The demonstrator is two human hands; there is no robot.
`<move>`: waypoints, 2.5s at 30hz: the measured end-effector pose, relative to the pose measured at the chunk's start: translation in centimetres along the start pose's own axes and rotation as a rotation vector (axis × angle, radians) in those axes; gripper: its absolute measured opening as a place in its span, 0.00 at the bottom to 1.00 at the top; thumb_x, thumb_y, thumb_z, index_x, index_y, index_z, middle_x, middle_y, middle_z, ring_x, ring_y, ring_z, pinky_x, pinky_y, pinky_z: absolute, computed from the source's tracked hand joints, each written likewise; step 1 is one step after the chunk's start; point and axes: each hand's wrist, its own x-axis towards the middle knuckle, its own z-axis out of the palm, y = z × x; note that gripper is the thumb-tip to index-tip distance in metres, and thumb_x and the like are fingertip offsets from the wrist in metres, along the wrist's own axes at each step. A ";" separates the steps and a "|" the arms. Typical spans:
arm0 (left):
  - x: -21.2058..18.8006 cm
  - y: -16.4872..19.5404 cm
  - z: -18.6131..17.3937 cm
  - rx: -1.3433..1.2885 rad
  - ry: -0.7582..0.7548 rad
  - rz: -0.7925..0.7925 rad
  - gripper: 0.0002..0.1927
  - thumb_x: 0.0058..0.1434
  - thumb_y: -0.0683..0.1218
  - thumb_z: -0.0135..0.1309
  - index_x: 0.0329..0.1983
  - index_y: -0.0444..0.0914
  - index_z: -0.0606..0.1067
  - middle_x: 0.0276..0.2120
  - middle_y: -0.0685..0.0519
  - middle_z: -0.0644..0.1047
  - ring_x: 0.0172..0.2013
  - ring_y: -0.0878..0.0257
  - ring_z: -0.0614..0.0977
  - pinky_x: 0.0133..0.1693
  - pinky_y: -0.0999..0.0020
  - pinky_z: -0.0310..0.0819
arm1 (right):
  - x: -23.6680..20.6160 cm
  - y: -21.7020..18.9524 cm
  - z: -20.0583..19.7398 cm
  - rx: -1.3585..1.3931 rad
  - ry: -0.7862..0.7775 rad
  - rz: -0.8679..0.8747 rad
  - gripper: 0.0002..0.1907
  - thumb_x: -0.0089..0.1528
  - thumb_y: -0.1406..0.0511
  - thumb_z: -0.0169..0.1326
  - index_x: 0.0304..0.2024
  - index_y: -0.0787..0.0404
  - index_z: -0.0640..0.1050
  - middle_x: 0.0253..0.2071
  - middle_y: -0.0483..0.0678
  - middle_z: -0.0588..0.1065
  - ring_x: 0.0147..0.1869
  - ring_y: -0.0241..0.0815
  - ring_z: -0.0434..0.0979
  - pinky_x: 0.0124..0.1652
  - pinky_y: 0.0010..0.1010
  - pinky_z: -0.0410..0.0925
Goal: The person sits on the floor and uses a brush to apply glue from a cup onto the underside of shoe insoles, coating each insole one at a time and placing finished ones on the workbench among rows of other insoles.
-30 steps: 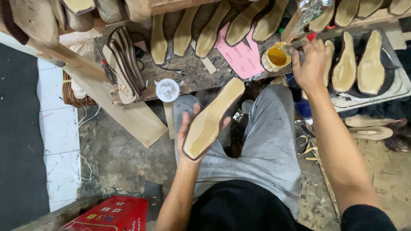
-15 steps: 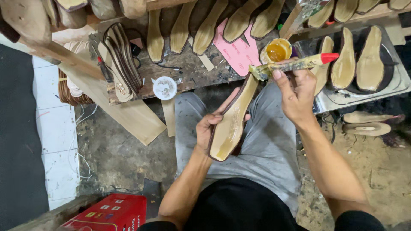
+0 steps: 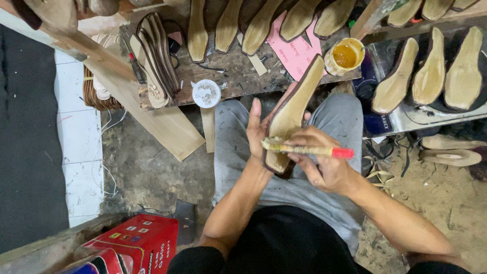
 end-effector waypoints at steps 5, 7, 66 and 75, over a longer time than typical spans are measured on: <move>0.7 1.2 -2.2 -0.040 0.039 0.058 0.36 0.76 0.62 0.37 0.80 0.36 0.58 0.65 0.43 0.72 0.53 0.50 0.80 0.53 0.61 0.80 | -1.2 -1.3 -0.3 0.116 -0.157 -0.092 0.15 0.57 0.73 0.59 0.47 0.73 0.77 0.46 0.57 0.75 0.46 0.55 0.78 0.47 0.41 0.72; 0.6 1.7 -2.5 -0.035 0.097 0.046 0.36 0.75 0.60 0.39 0.78 0.34 0.59 0.64 0.42 0.72 0.53 0.49 0.81 0.52 0.60 0.80 | -1.2 -1.5 -0.8 0.209 -0.215 -0.071 0.16 0.56 0.74 0.57 0.48 0.73 0.76 0.45 0.56 0.76 0.46 0.55 0.78 0.47 0.41 0.72; 1.1 -5.6 -3.7 0.468 0.036 0.031 0.44 0.72 0.67 0.37 0.78 0.30 0.55 0.76 0.43 0.59 0.75 0.54 0.60 0.75 0.60 0.47 | -7.8 6.7 1.2 1.252 0.907 0.624 0.09 0.72 0.65 0.50 0.53 0.61 0.76 0.56 0.47 0.76 0.65 0.44 0.72 0.69 0.42 0.60; 0.4 -0.7 -7.2 0.785 0.151 0.120 0.36 0.70 0.56 0.49 0.73 0.29 0.61 0.69 0.38 0.68 0.66 0.48 0.71 0.67 0.53 0.62 | -13.0 11.0 -17.5 0.888 0.849 0.767 0.17 0.73 0.62 0.49 0.58 0.67 0.74 0.57 0.53 0.77 0.64 0.49 0.75 0.66 0.46 0.65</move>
